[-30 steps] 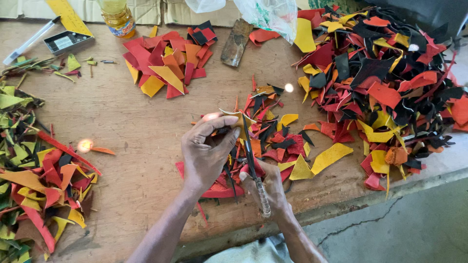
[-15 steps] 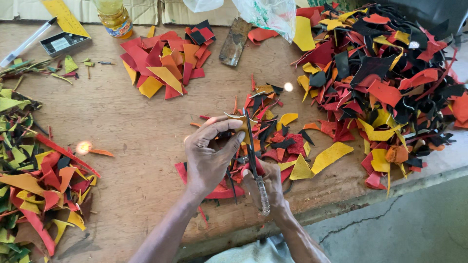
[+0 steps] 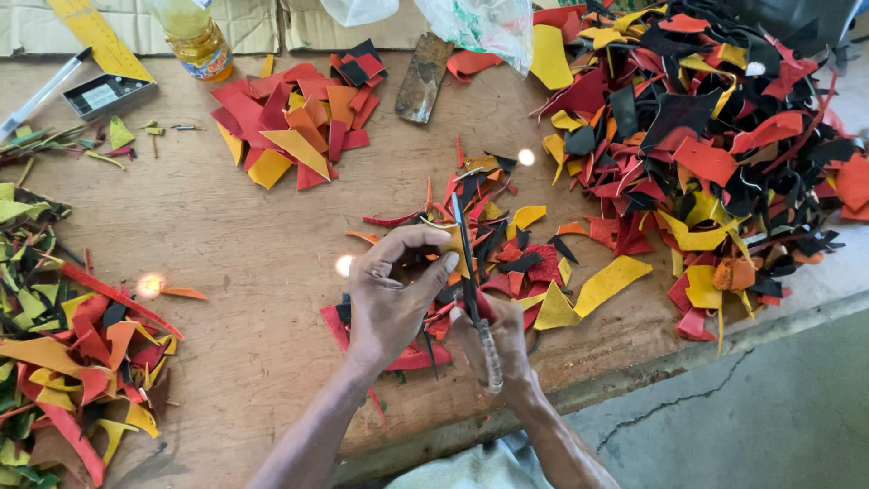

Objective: The person uses shears to cut small pieces of red and yellow material into smaller shapes. The cut pieces are dropped onto a wooden table already covered with similar scraps.

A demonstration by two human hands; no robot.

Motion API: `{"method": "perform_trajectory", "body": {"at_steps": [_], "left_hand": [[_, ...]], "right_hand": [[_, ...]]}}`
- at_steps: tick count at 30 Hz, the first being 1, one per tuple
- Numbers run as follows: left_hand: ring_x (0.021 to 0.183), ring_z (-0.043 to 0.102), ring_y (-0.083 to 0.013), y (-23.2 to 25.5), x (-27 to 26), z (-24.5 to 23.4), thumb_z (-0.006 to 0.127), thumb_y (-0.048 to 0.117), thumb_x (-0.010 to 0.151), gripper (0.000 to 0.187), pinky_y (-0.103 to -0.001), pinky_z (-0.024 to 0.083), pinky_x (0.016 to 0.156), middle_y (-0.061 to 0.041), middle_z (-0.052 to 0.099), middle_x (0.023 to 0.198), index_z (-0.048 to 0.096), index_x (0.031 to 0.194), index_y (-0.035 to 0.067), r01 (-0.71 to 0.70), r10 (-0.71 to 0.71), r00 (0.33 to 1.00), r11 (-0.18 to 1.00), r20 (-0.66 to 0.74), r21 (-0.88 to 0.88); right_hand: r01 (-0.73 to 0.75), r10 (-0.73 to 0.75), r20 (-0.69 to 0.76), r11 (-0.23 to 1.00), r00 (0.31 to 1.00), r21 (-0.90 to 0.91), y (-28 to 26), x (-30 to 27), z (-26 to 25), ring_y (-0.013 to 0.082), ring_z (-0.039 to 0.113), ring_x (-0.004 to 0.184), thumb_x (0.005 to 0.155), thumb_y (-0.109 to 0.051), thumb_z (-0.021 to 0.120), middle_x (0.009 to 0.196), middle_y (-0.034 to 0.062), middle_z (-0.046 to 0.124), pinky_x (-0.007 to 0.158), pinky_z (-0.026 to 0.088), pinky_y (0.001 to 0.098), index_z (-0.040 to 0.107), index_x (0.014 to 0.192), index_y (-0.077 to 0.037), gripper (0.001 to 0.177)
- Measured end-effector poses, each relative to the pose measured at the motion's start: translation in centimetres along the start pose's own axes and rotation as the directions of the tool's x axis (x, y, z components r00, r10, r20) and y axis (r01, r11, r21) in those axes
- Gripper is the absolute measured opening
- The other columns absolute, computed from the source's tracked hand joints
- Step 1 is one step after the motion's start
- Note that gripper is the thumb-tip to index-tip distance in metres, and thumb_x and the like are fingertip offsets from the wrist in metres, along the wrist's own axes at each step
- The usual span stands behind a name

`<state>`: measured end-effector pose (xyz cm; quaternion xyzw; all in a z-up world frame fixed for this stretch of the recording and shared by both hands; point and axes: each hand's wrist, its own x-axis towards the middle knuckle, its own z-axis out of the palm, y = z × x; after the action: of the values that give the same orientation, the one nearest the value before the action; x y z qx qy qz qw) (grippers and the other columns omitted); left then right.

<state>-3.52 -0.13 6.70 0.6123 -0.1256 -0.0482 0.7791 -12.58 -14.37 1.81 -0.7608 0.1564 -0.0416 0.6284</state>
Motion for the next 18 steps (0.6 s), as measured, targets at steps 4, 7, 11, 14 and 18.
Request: {"method": "perform_trajectory", "body": {"at_steps": [4,7,11,14,18], "left_hand": [[0.103,0.068,-0.0130,-0.5,0.1,-0.3,0.072,-0.003,0.096,0.037,-0.029,0.059,0.091,-0.009,0.067,0.111,0.051,0.126,0.004,-0.018,0.021,1.000,0.978,0.015,-0.207],[0.104,0.072,-0.0188,-0.4,0.5,-0.7,0.057,0.007,0.106,0.023,-0.036,0.064,0.094,-0.011,0.067,0.114,0.050,0.127,0.004,0.109,-0.110,0.994,0.899,0.022,-0.423],[0.103,0.074,-0.0220,-0.6,1.0,-0.9,0.049,0.014,0.107,0.022,-0.037,0.063,0.090,-0.013,0.070,0.115,0.048,0.126,0.004,0.138,-0.130,0.990,0.838,0.054,-0.528],[0.100,0.072,-0.0188,-1.7,1.3,-1.0,0.058,0.007,0.101,0.029,-0.035,0.062,0.087,-0.012,0.070,0.112,0.047,0.128,0.003,0.175,-0.177,0.984,0.923,0.026,-0.344],[0.102,0.069,-0.0143,-4.3,2.7,-2.6,0.071,-0.004,0.092,0.047,-0.029,0.058,0.092,-0.010,0.069,0.111,0.048,0.132,0.002,0.080,-0.079,0.996,0.996,0.045,-0.036]], "right_hand": [[-0.037,0.037,-0.001,0.999,0.999,0.015,0.4,-0.2,-1.0,0.0046,0.048,0.045,0.094,-0.019,0.071,0.057,-0.0031,0.053,0.039,0.038,0.0251,0.061,0.077,-0.006,0.024],[-0.100,0.102,-0.020,0.991,0.995,0.091,0.1,-0.1,-2.4,0.0053,0.052,0.043,0.088,-0.016,0.073,0.058,-0.0031,0.058,0.037,0.042,0.0251,0.066,0.082,-0.007,0.013],[-0.067,0.066,-0.100,0.998,0.993,-0.006,0.4,-1.3,-5.1,0.0064,0.053,0.042,0.086,-0.014,0.072,0.058,-0.0020,0.060,0.038,0.042,0.0252,0.068,0.083,-0.006,0.010],[-0.006,0.001,-0.129,0.999,0.992,-0.035,1.3,-2.4,-6.8,0.0070,0.052,0.045,0.090,-0.013,0.070,0.059,-0.0007,0.058,0.041,0.041,0.0254,0.066,0.079,-0.003,0.015],[-0.094,0.100,-0.152,0.994,0.983,0.046,2.8,-2.8,-7.4,0.0094,0.052,0.042,0.089,-0.012,0.067,0.057,0.0011,0.058,0.040,0.042,0.0273,0.066,0.080,-0.003,0.013]]}}
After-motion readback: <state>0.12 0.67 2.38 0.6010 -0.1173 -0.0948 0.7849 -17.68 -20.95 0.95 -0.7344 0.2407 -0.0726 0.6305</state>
